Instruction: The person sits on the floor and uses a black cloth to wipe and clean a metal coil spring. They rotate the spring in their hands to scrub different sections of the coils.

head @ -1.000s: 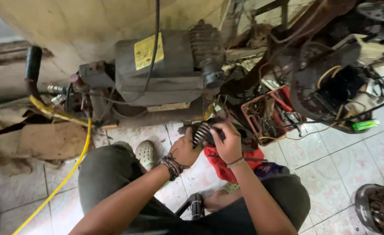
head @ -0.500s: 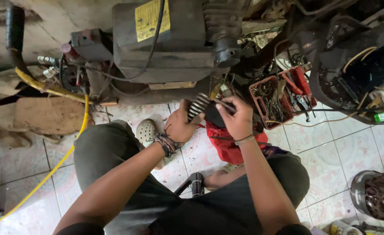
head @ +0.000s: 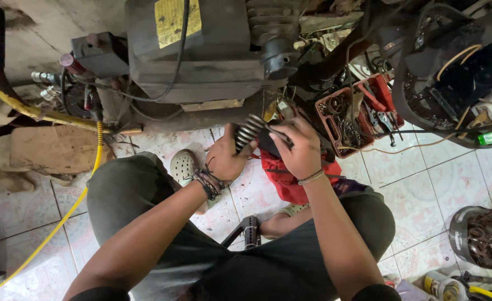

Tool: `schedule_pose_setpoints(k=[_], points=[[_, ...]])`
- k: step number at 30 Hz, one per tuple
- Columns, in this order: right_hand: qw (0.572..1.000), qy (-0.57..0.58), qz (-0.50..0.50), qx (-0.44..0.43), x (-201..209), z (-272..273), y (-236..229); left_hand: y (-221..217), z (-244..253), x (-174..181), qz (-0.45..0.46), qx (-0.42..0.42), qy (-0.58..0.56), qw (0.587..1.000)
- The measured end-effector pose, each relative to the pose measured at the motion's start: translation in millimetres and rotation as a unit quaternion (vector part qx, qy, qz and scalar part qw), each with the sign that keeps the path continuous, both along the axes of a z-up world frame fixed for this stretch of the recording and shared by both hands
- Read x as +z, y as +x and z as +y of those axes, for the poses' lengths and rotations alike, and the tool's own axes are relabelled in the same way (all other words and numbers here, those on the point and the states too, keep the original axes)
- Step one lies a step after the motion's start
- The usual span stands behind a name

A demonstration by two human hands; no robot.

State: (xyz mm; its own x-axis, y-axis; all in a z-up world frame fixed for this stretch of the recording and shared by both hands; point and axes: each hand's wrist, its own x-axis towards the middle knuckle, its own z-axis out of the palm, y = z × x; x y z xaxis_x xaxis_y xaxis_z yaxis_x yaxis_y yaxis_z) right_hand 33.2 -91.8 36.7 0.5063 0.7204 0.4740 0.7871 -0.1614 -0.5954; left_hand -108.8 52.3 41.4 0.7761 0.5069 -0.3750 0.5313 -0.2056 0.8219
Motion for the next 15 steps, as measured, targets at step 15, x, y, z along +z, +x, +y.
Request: schedule_pose_setpoints(k=[15], points=[[0.991,-0.061,-0.079,0.090,-8,-7,17,-5,-3,16,0.016,-0.057,0.045,0.997]])
